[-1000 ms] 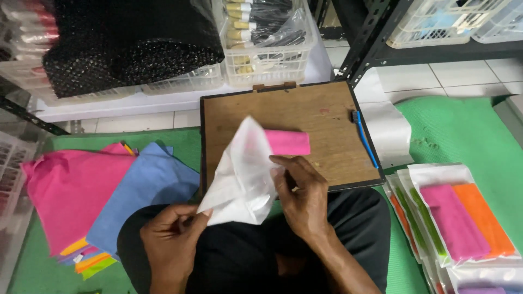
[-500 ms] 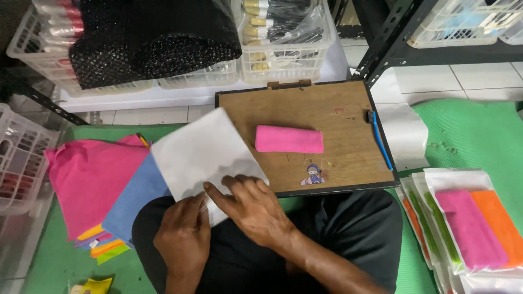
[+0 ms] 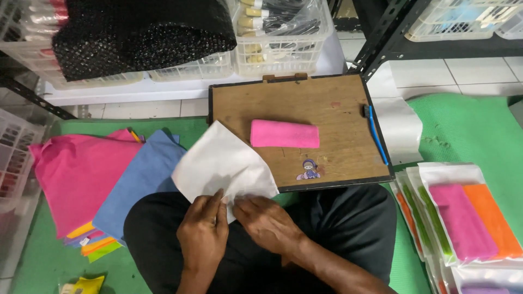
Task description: The person folds a pink cloth on a wooden board, using a blue brush to smooth it, then places it in a plastic bag. They repeat the process with a blue cloth, brushing and folding it neatly.
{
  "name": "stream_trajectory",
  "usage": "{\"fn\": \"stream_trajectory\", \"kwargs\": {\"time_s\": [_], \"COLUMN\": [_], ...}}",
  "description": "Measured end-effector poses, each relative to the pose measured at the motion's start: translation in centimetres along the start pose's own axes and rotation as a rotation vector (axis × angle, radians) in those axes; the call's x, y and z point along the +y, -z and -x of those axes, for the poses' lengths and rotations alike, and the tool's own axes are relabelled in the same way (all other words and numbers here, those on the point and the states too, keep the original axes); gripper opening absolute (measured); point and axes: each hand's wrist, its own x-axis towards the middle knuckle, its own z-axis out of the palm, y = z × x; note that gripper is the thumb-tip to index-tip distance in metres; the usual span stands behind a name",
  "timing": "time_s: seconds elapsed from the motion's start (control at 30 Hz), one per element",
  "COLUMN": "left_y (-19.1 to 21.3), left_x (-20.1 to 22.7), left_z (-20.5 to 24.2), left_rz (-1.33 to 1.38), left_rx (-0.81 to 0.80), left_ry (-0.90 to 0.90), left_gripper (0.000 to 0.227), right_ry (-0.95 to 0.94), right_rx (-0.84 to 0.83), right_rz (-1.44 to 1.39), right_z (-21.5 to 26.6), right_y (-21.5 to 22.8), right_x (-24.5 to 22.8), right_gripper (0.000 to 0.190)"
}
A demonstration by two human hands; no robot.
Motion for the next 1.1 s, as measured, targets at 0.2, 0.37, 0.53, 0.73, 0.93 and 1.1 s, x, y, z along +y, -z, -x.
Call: {"fn": "stream_trajectory", "kwargs": {"time_s": [0.2,0.37,0.53,0.73,0.93,1.1], "left_y": [-0.1,0.8,1.7,3.4,5.3,3.3], "left_x": [1.7,1.6,4.0,5.8,3.0,0.1], "left_z": [0.2,0.0,1.3,3.6,3.9,3.7], "left_rz": [-0.018,0.052,0.242,0.348,0.314,0.800], "left_rx": [0.010,-0.076,-0.177,-0.233,-0.234,0.248], "left_ry": [-0.073,-0.168,-0.143,-0.150,-0.378,0.599], "left_gripper": [0.023,0.027,0.027,0.031,0.034,0.114], "right_ry": [-0.101,-0.018,-0.306,-0.254,-0.422,-0.256], "right_rx": [0.069,-0.005,-0.071,0.164,-0.031,0.087], "right_rz": [-0.092,0.201,-0.363,-0.021,0.218,-0.040], "right_z": [0.6,0.2,0.2,-2.7,-2.8,-2.8], "right_y": [-2.1,-3.8,-6.4,-2.1,-0.6,1.5], "right_x": [0.6,0.4,2.3,-0.3,-1.2,-2.6], "right_gripper": [0.040,0.035,0.064,0.051,0.070,0.056]}}
